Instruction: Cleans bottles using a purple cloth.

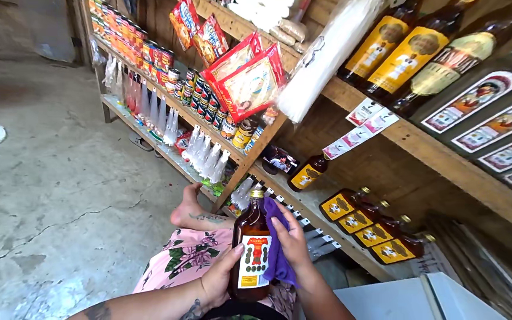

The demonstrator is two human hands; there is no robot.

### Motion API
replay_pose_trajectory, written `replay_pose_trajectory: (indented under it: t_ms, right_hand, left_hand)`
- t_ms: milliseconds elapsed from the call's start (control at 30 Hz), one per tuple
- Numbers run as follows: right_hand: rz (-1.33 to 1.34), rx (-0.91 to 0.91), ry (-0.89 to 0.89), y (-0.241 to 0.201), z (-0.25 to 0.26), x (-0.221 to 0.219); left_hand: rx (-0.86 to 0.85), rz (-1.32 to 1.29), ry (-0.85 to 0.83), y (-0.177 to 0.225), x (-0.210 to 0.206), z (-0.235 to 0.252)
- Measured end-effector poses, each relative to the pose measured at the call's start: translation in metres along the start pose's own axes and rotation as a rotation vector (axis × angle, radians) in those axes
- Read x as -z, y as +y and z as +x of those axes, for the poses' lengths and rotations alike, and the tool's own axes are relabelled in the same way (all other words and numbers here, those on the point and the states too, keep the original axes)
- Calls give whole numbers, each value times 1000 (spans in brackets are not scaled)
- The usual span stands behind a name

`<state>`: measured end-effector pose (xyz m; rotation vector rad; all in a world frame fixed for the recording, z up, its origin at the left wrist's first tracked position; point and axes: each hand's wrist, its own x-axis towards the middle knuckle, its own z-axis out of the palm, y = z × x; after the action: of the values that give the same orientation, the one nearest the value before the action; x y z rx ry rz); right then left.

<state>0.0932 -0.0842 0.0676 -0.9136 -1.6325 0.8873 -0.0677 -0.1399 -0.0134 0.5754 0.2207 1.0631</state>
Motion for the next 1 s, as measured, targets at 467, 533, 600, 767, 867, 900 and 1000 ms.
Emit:
replay_pose_trajectory:
  t_ms: [467,533,600,767,867,900,1000]
  right_hand:
    - [-325,300,9,9,-14,7]
    - [-359,380,-78,19,-18,3]
    - [-369,474,-187,25,-23,0]
    - [-354,679,-384,22,-44,-3]
    - [-394,768,-432,23,-49,-1]
    - [-414,777,-419,25,-47,1]
    - [-479,755,-388,21,-34,6]
  left_hand:
    - [41,153,284,1,-11,12]
    - [108,74,290,1,-10,14]
    - [136,60,281,2,-11,13]
    - [43,21,256,2,-13,6]
    - [3,20,272,5,-20,4]
    - [8,34,267,5,-20,5]
    - [25,67,260,0,-14,9]
